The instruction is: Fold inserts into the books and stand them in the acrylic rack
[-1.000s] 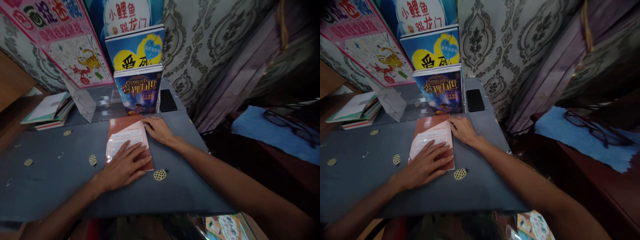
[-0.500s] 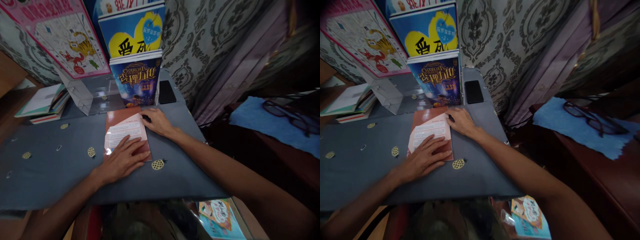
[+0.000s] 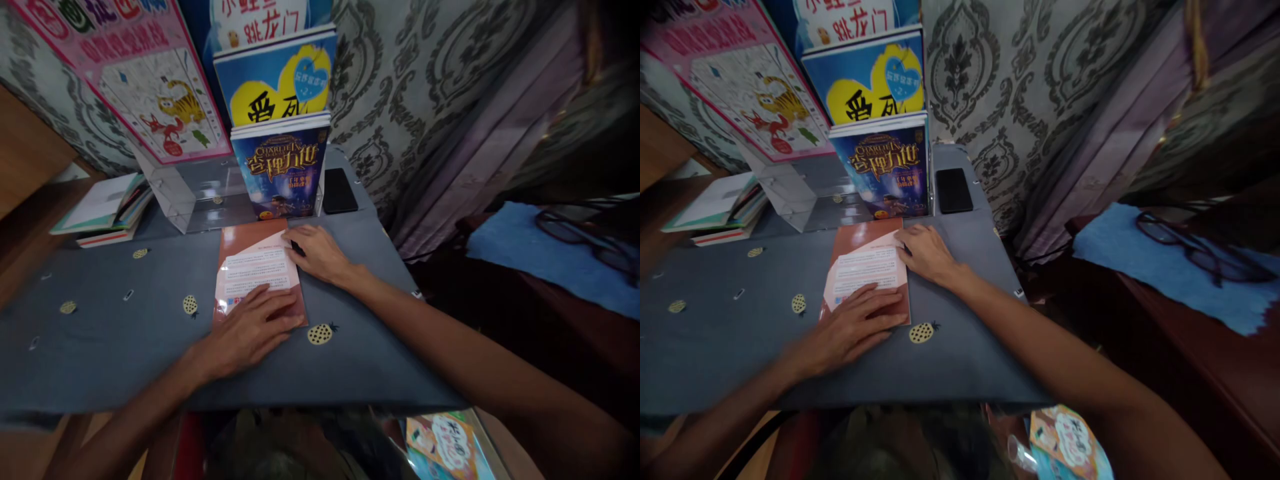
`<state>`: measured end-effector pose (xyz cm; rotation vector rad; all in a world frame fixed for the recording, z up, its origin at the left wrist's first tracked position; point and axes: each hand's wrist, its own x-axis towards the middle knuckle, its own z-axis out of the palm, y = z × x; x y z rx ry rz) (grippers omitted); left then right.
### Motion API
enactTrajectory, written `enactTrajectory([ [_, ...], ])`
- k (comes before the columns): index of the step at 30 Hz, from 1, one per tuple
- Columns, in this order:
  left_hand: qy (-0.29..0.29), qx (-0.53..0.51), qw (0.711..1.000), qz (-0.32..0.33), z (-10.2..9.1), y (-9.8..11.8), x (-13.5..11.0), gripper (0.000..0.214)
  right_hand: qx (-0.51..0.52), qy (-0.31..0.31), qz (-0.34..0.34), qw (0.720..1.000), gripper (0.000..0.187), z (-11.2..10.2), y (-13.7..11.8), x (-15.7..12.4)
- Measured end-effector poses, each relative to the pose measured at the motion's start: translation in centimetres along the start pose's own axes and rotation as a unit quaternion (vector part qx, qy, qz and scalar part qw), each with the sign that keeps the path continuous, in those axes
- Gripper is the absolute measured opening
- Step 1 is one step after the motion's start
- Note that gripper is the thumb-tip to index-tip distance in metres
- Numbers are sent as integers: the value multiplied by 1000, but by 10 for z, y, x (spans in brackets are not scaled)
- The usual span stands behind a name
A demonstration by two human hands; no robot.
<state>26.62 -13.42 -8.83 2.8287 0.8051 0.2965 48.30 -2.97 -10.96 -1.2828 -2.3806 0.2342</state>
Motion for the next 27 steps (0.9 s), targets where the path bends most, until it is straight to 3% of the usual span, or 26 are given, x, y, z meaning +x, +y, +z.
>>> enactTrajectory([
  [3,10,10,998,-57,-9,-25,-5,37,-9,-3,-5,1000,22,-1,-5,-2],
  [6,33,62,983,-167,-12,-60,-14,47,-7,3,-11,1000,23,0,-11,-4],
  [9,19,87,974,-209,-11,-80,-23,55,11,10,-21,1000,25,4,-18,-7],
  [12,10,138,968,-207,-14,-73,-28,56,45,5,-47,998,30,10,-23,-9],
  [17,-35,199,959,-200,-28,-38,-30,57,112,-63,-116,985,44,15,-18,7],
  [23,-34,72,990,-112,-23,-33,-30,57,224,-144,-190,945,76,16,-9,57],
  [27,-31,41,989,-137,-5,-35,-20,67,237,-171,-227,929,77,20,-14,83],
])
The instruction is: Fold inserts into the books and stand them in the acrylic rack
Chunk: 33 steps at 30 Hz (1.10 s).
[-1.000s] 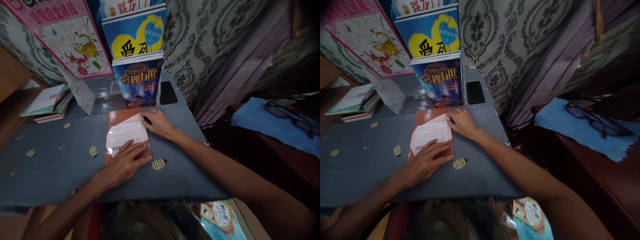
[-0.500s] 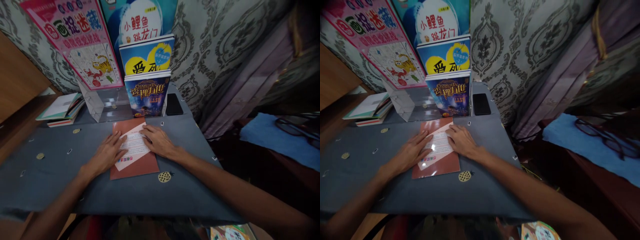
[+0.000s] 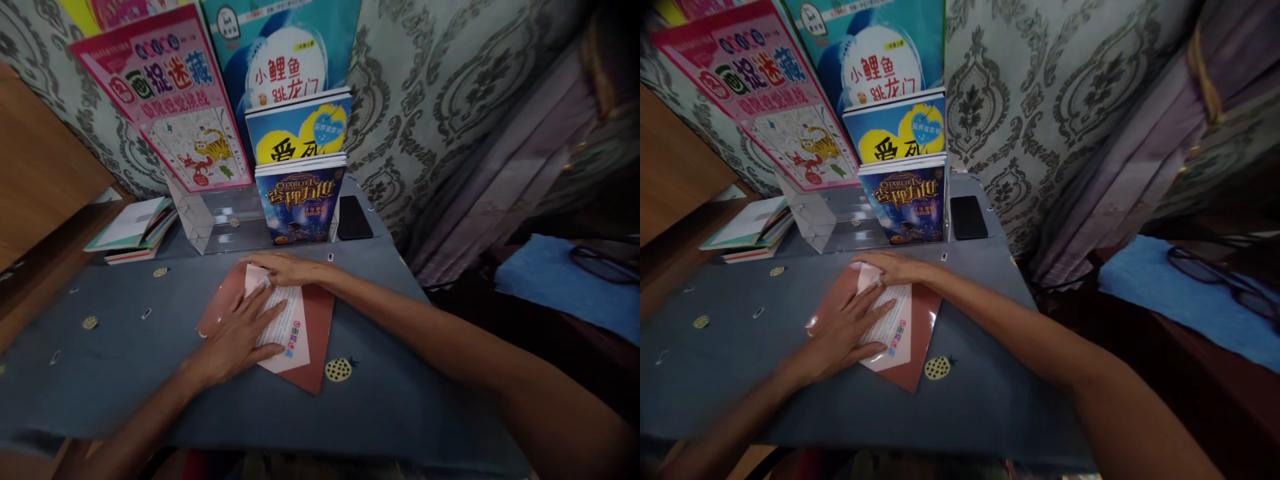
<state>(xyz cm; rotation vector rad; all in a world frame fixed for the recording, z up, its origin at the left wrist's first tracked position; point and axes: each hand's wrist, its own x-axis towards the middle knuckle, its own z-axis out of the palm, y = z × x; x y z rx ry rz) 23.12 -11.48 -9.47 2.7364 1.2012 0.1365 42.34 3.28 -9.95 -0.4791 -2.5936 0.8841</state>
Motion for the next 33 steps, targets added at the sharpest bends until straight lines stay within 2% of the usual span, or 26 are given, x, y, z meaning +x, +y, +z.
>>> enactTrajectory([
  [3,22,15,997,-69,10,11,13,69,-9,-15,1,1000,70,4,-2,16],
  [7,66,48,990,-114,15,23,26,65,-50,0,71,996,56,21,-17,25],
  [10,78,80,988,-105,13,24,30,49,-73,62,119,988,38,37,-34,15],
  [15,79,107,986,-105,14,23,29,38,-81,123,154,977,42,48,-56,-21],
  [18,92,97,985,-109,18,22,27,39,-77,138,167,973,48,47,-59,-40],
  [26,116,98,983,-104,22,21,27,48,-105,163,188,963,48,36,-48,-80],
  [33,112,83,985,-102,16,17,25,48,-36,280,217,934,34,12,-24,-106],
])
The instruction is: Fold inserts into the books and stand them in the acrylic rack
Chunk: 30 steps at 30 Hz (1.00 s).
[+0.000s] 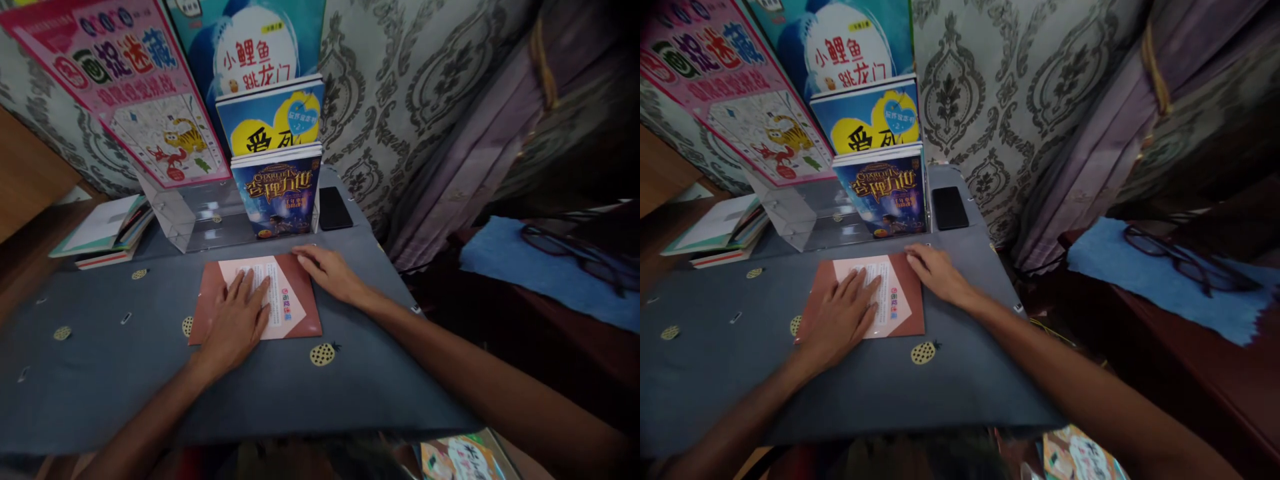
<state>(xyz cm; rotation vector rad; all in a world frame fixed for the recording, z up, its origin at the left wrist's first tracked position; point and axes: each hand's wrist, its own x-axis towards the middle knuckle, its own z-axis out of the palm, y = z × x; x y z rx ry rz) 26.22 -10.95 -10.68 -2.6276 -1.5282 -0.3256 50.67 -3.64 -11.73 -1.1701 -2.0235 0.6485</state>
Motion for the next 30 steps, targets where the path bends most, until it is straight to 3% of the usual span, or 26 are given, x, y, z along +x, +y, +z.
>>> enactTrajectory([
  [5,-44,-39,998,38,-1,1,25,46,51,17,11,998,31,-1,10,7],
  [11,-55,-75,994,65,5,19,53,42,-43,-15,-30,999,37,3,3,-1],
  [22,-78,-131,979,135,-13,33,10,39,-102,-23,-33,994,37,6,1,-2],
  [30,-78,-117,977,159,-16,38,-7,40,-120,-21,-33,992,38,9,0,-4],
])
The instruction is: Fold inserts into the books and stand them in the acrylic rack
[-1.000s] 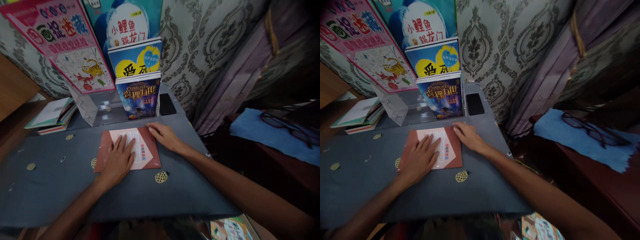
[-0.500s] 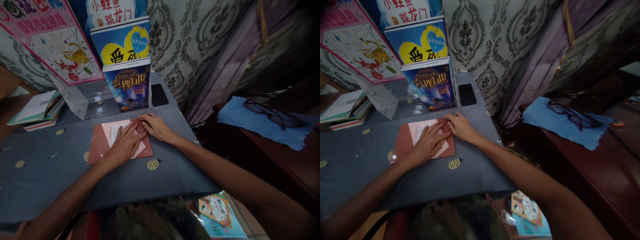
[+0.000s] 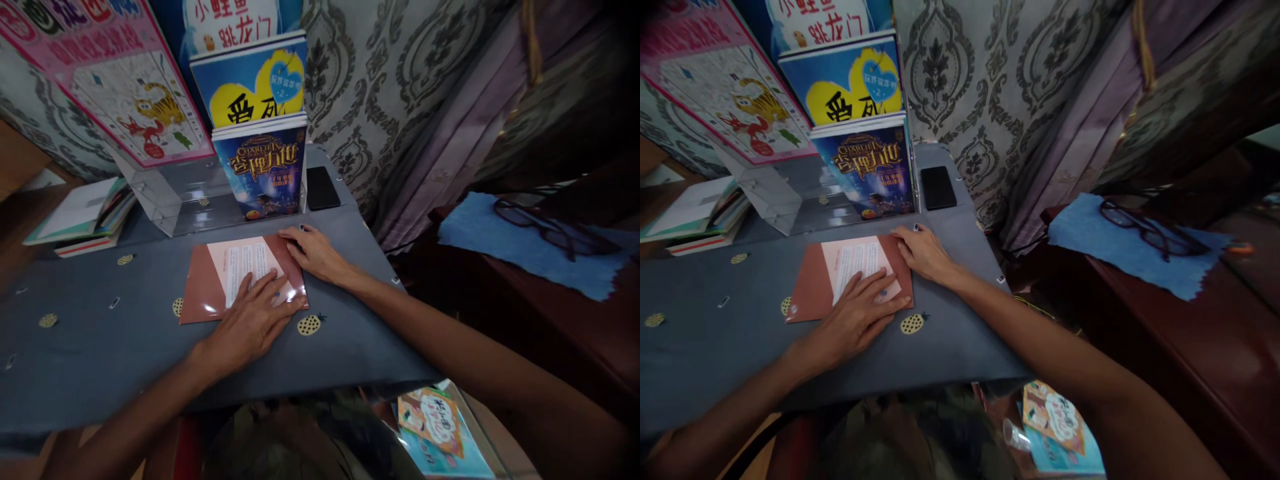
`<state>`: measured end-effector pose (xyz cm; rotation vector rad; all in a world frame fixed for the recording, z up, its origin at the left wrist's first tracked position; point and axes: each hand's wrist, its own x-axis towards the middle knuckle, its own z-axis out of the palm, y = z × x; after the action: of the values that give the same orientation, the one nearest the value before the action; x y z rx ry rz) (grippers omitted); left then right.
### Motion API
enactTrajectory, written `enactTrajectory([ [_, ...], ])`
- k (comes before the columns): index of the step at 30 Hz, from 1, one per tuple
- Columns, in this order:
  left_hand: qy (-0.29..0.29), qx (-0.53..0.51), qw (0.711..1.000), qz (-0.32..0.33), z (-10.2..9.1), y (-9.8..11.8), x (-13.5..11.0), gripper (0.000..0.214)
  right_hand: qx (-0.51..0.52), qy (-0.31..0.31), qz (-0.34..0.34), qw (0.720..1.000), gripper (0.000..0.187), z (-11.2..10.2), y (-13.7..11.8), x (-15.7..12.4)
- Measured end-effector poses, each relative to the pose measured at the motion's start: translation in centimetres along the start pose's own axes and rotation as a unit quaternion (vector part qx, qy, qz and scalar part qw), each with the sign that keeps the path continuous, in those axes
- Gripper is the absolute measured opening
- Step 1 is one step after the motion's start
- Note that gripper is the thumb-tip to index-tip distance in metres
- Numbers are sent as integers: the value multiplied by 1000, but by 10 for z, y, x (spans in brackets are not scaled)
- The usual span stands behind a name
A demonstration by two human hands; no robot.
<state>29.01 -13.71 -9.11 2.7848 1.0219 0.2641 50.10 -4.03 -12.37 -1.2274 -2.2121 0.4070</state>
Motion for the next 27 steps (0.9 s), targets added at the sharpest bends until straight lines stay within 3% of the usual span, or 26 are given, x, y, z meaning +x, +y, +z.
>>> enactTrajectory([
  [7,-5,45,999,8,5,-1,-1,40,-46,-3,-22,999,39,2,-4,-4],
  [14,50,115,992,-28,14,-6,-6,47,-70,-9,-33,997,37,1,-11,-6],
  [19,74,213,974,33,18,-7,-14,48,-64,7,-44,997,36,-1,-16,-13],
  [24,173,258,944,116,2,-8,-21,29,-17,2,-29,999,31,-8,-25,-16],
  [27,209,203,951,103,-16,-9,-23,21,53,-11,-8,999,34,-14,-28,-16],
])
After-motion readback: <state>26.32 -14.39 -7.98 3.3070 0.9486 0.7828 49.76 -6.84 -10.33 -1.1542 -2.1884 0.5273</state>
